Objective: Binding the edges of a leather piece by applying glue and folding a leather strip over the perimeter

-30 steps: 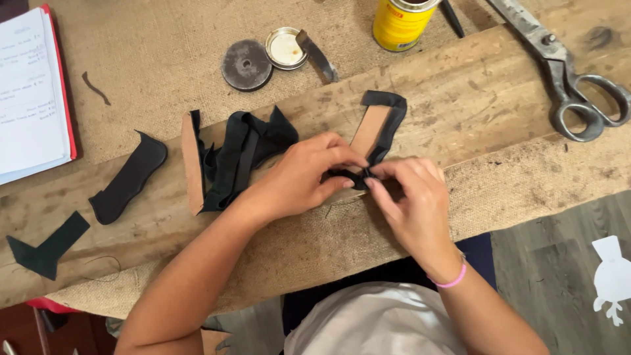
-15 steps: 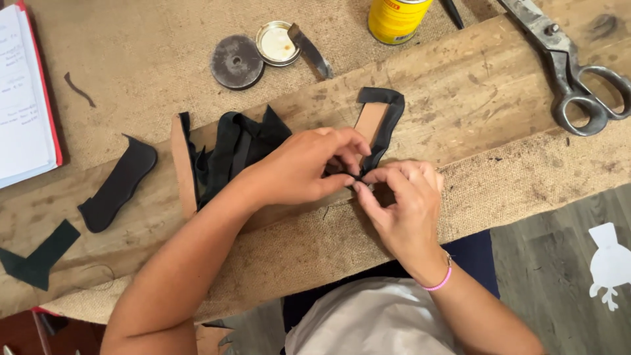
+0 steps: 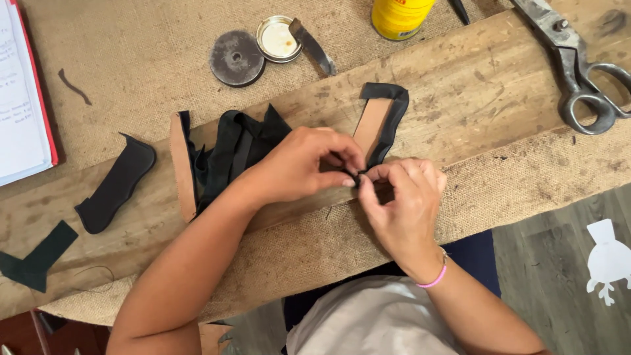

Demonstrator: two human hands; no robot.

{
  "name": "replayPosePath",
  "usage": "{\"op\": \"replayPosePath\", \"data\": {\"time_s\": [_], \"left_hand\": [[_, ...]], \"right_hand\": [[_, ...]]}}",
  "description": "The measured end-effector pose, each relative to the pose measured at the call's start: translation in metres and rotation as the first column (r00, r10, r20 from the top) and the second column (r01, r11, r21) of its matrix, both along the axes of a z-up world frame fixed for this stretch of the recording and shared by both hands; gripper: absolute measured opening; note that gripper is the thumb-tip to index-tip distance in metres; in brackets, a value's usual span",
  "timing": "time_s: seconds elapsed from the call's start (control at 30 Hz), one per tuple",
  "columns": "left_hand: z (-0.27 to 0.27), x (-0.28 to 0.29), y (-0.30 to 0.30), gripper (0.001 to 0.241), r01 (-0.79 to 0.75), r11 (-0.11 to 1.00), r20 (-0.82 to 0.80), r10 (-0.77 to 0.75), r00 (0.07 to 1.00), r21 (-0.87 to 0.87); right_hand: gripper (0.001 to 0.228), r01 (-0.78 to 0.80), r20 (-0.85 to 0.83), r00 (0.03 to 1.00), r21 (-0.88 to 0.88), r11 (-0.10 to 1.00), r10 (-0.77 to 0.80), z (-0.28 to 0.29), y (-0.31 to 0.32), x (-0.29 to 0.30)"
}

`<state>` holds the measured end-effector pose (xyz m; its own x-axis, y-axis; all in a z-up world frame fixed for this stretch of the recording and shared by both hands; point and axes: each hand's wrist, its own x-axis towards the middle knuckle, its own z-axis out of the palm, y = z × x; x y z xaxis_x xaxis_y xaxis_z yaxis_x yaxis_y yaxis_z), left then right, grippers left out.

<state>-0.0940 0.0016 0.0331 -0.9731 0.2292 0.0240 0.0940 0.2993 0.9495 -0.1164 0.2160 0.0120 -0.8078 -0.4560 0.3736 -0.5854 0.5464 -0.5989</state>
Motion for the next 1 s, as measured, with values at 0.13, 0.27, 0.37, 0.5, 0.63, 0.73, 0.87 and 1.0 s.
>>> {"op": "replayPosePath", "data": {"time_s": [0.13,0.27,0.37,0.5,0.63,0.73,0.87,1.0], "left_hand": [[-0.003,-0.002,-0.001,0.019,-0.013,0.992,-0.222,-0.014,0.975,-0.123],[-0.003,-0.003,-0.001,0.018,0.002,0.977,-0.278,-0.063,0.959,-0.215],[-0.005,-0.003,0.001,0.014,-0.008,0.954,-0.301,-0.087,0.95,-0.299],[-0.008,-0.003,0.003,0.011,-0.049,0.92,-0.328,-0.089,0.941,-0.39],[-0.008,-0.003,0.011,0.011,-0.128,0.87,-0.292,-0.019,0.956,-0.476],[-0.01,-0.004,0.014,0.012,-0.159,0.849,-0.284,0.011,0.959,-0.503],[-0.025,-0.007,0.013,0.016,-0.232,0.822,-0.266,0.102,0.958,-0.52],[-0.02,-0.008,0.011,0.014,-0.201,0.846,-0.199,0.115,0.973,-0.494]], "right_hand": [[0.005,-0.092,0.042,0.995,-0.046,0.995,0.094,0.002,0.008,0.0],[0.009,-0.139,0.026,0.99,-0.071,0.988,0.141,-0.008,0.019,0.002],[0.007,-0.132,-0.002,0.991,-0.076,0.988,0.132,-0.013,0.019,0.004],[0.009,-0.145,-0.074,0.988,-0.1,0.984,0.138,-0.027,0.024,0.001],[0.01,-0.184,-0.187,0.969,-0.099,0.978,0.164,-0.024,0.02,0.001],[0.009,-0.208,-0.238,0.955,-0.101,0.973,0.179,-0.022,0.019,0.001],[0.012,-0.231,-0.272,0.941,-0.082,0.97,0.201,-0.026,0.02,0.001],[0.013,-0.238,-0.255,0.944,-0.095,0.967,0.208,-0.028,0.018,0.0]]}}
